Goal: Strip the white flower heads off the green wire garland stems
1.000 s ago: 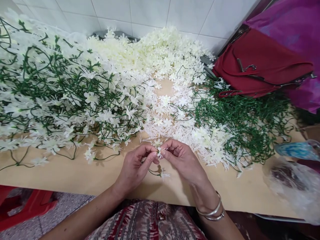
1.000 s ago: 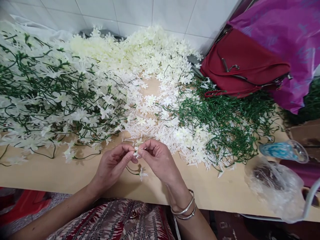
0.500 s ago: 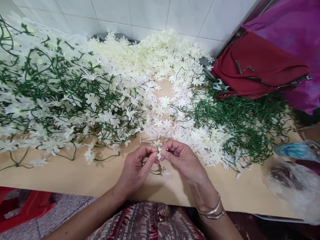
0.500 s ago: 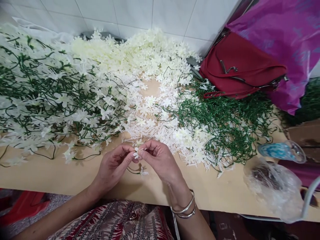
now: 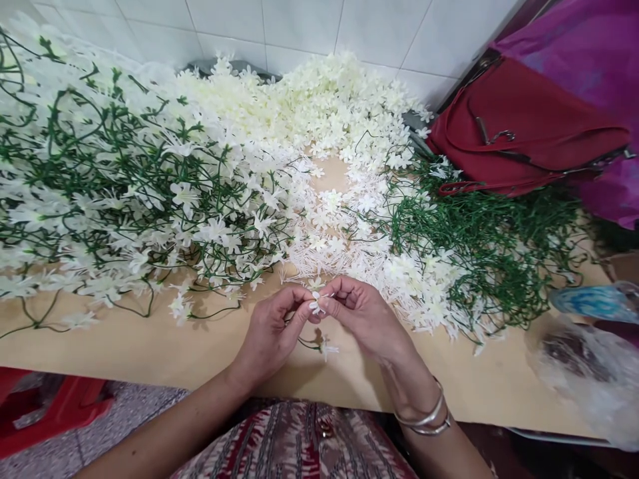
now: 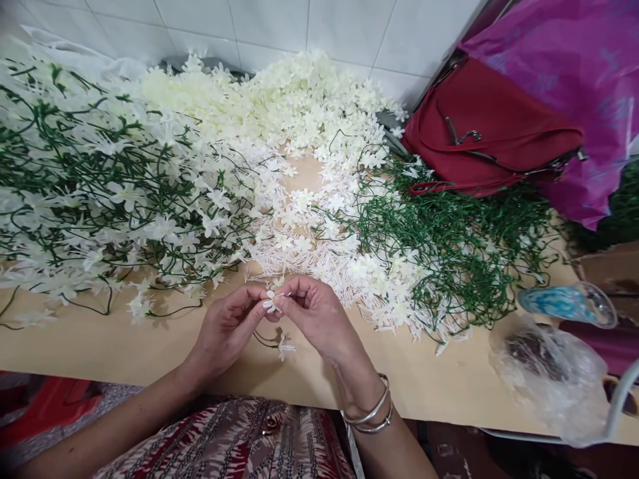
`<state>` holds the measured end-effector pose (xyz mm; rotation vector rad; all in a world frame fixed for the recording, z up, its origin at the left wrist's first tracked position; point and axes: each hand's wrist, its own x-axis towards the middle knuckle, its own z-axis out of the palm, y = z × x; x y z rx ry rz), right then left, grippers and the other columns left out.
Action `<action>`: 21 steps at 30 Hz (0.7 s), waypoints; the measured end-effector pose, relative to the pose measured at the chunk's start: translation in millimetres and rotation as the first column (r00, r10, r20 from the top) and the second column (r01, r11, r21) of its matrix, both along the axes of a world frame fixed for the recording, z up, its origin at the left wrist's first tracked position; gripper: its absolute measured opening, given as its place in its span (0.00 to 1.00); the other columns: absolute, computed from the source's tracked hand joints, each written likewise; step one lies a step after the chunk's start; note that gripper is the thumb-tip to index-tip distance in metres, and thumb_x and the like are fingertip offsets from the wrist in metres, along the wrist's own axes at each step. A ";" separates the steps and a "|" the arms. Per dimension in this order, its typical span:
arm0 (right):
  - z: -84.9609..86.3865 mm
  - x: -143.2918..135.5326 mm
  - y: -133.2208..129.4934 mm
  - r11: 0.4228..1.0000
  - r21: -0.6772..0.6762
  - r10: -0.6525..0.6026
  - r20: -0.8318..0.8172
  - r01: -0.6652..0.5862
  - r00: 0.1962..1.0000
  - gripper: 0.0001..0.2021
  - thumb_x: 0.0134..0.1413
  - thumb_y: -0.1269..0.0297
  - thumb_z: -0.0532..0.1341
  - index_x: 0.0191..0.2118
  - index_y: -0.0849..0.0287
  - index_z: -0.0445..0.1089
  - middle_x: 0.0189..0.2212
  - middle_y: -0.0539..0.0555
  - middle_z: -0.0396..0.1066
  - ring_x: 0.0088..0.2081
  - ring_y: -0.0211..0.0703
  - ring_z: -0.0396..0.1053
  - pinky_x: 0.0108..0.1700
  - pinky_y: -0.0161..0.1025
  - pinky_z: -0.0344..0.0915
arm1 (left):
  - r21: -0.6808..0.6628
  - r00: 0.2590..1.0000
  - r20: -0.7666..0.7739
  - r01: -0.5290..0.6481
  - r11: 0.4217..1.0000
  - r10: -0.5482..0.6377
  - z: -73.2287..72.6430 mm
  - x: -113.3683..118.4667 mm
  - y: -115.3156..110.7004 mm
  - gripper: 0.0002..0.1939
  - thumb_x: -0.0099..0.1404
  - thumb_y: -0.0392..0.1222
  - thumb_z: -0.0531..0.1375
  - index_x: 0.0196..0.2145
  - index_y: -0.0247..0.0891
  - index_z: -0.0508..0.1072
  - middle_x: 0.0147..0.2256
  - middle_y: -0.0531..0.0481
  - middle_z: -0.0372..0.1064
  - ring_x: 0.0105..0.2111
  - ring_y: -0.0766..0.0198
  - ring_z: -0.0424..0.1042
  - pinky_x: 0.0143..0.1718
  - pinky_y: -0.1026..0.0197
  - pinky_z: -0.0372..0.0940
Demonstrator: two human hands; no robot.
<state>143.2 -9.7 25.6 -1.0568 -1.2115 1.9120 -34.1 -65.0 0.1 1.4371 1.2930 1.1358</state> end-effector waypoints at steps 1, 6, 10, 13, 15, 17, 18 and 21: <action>-0.4 0.5 0.5 1.000 -0.001 0.003 -0.008 -0.003 1.000 0.14 0.54 0.52 0.75 0.34 0.57 0.76 0.28 0.49 0.78 0.32 0.40 0.75 0.42 0.41 0.72 | -0.005 1.000 0.011 -0.004 1.000 0.004 0.1 0.4 0.2 0.09 0.77 0.46 0.59 0.40 0.39 0.74 0.32 0.50 0.79 0.33 0.63 0.79 0.39 0.62 0.70; -3.7 7.9 3.5 0.996 -0.073 -0.051 -0.104 0.043 0.993 0.14 0.50 0.54 0.77 0.36 0.56 0.78 0.29 0.48 0.75 0.33 0.37 0.72 0.42 0.38 0.71 | -0.005 0.996 0.089 -0.025 1.000 0.026 0.7 3.2 -1.4 0.09 0.77 0.46 0.59 0.43 0.39 0.74 0.33 0.49 0.79 0.36 0.62 0.79 0.42 0.61 0.70; -3.9 9.8 4.0 0.989 -0.134 -0.088 -0.157 0.067 0.984 0.15 0.51 0.54 0.77 0.39 0.55 0.79 0.32 0.49 0.76 0.35 0.38 0.74 0.45 0.39 0.72 | -0.036 0.980 0.184 -0.075 0.997 0.080 -2.8 4.2 -3.1 0.11 0.76 0.47 0.60 0.50 0.39 0.74 0.36 0.47 0.80 0.38 0.60 0.80 0.43 0.59 0.73; -3.2 8.6 2.9 0.989 -0.126 -0.097 -0.173 0.075 0.980 0.15 0.49 0.54 0.78 0.39 0.55 0.79 0.32 0.49 0.77 0.35 0.38 0.74 0.45 0.39 0.73 | -0.052 0.967 0.238 -0.084 0.995 0.094 -5.2 4.9 -3.6 0.12 0.75 0.47 0.62 0.49 0.38 0.74 0.39 0.46 0.80 0.40 0.59 0.82 0.45 0.58 0.75; -3.5 8.2 2.0 0.992 -0.110 -0.077 -0.180 0.057 0.981 0.16 0.49 0.54 0.78 0.40 0.55 0.80 0.33 0.49 0.77 0.35 0.39 0.74 0.46 0.40 0.73 | -0.053 0.963 0.245 -0.101 0.993 0.111 -5.1 5.7 -3.7 0.11 0.74 0.47 0.63 0.47 0.38 0.75 0.38 0.47 0.81 0.40 0.59 0.82 0.45 0.59 0.75; -4.8 8.3 1.2 0.996 -0.077 -0.059 -0.173 0.047 0.983 0.16 0.50 0.55 0.78 0.42 0.54 0.80 0.34 0.50 0.77 0.37 0.39 0.74 0.47 0.41 0.73 | -0.045 0.963 0.236 -0.120 0.992 0.127 -3.6 6.5 -3.7 0.09 0.73 0.46 0.64 0.45 0.38 0.76 0.37 0.47 0.81 0.39 0.59 0.82 0.44 0.60 0.76; -5.9 8.3 0.8 0.997 -0.057 -0.062 -0.162 0.053 0.985 0.16 0.50 0.56 0.78 0.43 0.53 0.80 0.35 0.50 0.77 0.37 0.40 0.74 0.47 0.41 0.72 | -0.039 0.965 0.229 -0.123 0.992 0.129 -2.5 6.7 -3.6 0.08 0.73 0.45 0.64 0.44 0.38 0.76 0.36 0.47 0.81 0.38 0.60 0.82 0.43 0.60 0.76; -9.9 7.9 -0.2 0.997 -0.010 -0.079 -0.124 0.078 0.989 0.15 0.49 0.56 0.78 0.40 0.53 0.80 0.34 0.49 0.77 0.37 0.40 0.73 0.47 0.41 0.70 | -0.011 0.972 0.205 -0.115 0.993 0.115 0.5 6.8 -3.6 0.07 0.73 0.44 0.64 0.42 0.38 0.77 0.35 0.49 0.81 0.37 0.62 0.81 0.42 0.62 0.74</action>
